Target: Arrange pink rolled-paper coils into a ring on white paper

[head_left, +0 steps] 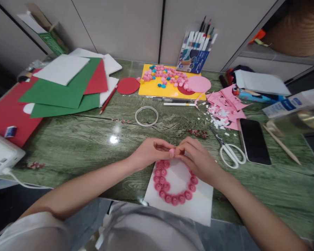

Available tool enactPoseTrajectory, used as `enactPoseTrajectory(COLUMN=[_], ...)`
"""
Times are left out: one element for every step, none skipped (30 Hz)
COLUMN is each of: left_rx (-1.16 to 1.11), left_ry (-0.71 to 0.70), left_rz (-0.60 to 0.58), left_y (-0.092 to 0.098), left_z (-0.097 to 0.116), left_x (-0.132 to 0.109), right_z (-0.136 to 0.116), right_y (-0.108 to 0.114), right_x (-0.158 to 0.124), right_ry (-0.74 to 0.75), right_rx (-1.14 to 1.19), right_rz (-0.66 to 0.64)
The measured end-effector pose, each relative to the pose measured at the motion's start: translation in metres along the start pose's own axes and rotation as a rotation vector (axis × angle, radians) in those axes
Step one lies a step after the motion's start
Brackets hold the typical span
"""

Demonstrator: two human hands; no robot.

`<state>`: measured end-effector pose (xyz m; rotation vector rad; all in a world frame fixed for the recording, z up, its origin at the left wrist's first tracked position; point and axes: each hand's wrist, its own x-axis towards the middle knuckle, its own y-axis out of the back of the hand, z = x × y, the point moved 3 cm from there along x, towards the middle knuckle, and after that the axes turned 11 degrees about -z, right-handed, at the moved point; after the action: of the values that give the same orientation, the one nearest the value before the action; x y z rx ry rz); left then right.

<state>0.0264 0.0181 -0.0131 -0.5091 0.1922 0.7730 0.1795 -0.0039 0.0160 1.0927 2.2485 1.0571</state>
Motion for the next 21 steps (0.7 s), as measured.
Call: enactPoseTrajectory(left_rx=[-0.011,-0.024,-0.040,-0.057,-0.074,-0.089,-0.101,-0.111,-0.116,-0.119,-0.119,-0.118,-0.117,-0.115,-0.114,-0.113,-0.111,-0.109,-0.107,-0.105,-0.103], left_ry=[0.000,0.000,-0.001,-0.005,-0.008,-0.012,-0.016,-0.021,-0.027,-0.033,-0.038,-0.043,-0.048,-0.051,-0.054,-0.056,-0.058,-0.060,-0.061,-0.061,-0.059], left_rz=[0.005,0.011,0.017,0.022,0.023,0.024,0.027,0.028,0.029,0.031,0.031,0.030,0.027,0.024,0.023,0.020,0.018,0.015,0.012,0.010,0.011], left_y=[-0.0001,-0.0001,0.0000,0.0002,0.0004,0.0007,0.0010,0.0014,0.0017,0.0019,0.0021,0.0021,0.0021,0.0020,0.0019,0.0018,0.0017,0.0016,0.0014,0.0012,0.0011], left_z=[0.0004,0.0008,0.0012,0.0016,0.0019,0.0022,0.0023,0.0024,0.0025,0.0025,0.0025,0.0026,0.0026,0.0026,0.0027,0.0027,0.0028,0.0030,0.0031,0.0033,0.0035], left_x=[-0.0001,-0.0001,-0.0002,-0.0002,-0.0002,-0.0002,-0.0003,-0.0003,-0.0004,-0.0005,-0.0006,-0.0007,-0.0008,-0.0009,-0.0010,-0.0011,-0.0011,-0.0012,-0.0013,-0.0015,-0.0017], right_z=[-0.0001,-0.0001,-0.0002,-0.0003,-0.0005,-0.0008,-0.0013,-0.0019,-0.0026,-0.0032,-0.0038,-0.0043,-0.0047,-0.0051,-0.0054,-0.0057,-0.0060,-0.0062,-0.0064,-0.0065,-0.0065], right_y=[0.0001,0.0004,0.0008,0.0015,0.0022,0.0029,0.0034,0.0038,0.0040,0.0040,0.0039,0.0037,0.0034,0.0030,0.0026,0.0021,0.0017,0.0013,0.0010,0.0008,0.0005], right_x=[0.0001,-0.0001,-0.0006,-0.0013,-0.0021,-0.0030,-0.0038,-0.0044,-0.0048,-0.0050,-0.0050,-0.0049,-0.0048,-0.0048,-0.0049,-0.0051,-0.0053,-0.0058,-0.0062,-0.0067,-0.0071], right_ry=[0.014,0.027,0.039,0.047,0.051,0.055,0.060,0.067,0.076,0.085,0.091,0.093,0.093,0.091,0.089,0.086,0.085,0.087,0.091,0.094,0.097], right_rx=[0.001,0.003,0.005,0.004,0.002,-0.002,-0.005,-0.007,-0.008,-0.008,-0.007,-0.007,-0.011,-0.018,-0.027,-0.037,-0.044,-0.051,-0.056,-0.061,-0.066], right_rz=[0.013,0.034,0.062,0.098,0.139,0.183,0.221,0.255,0.281,0.301,0.317,0.329,0.338,0.345,0.349,0.352,0.354,0.357,0.361,0.366,0.370])
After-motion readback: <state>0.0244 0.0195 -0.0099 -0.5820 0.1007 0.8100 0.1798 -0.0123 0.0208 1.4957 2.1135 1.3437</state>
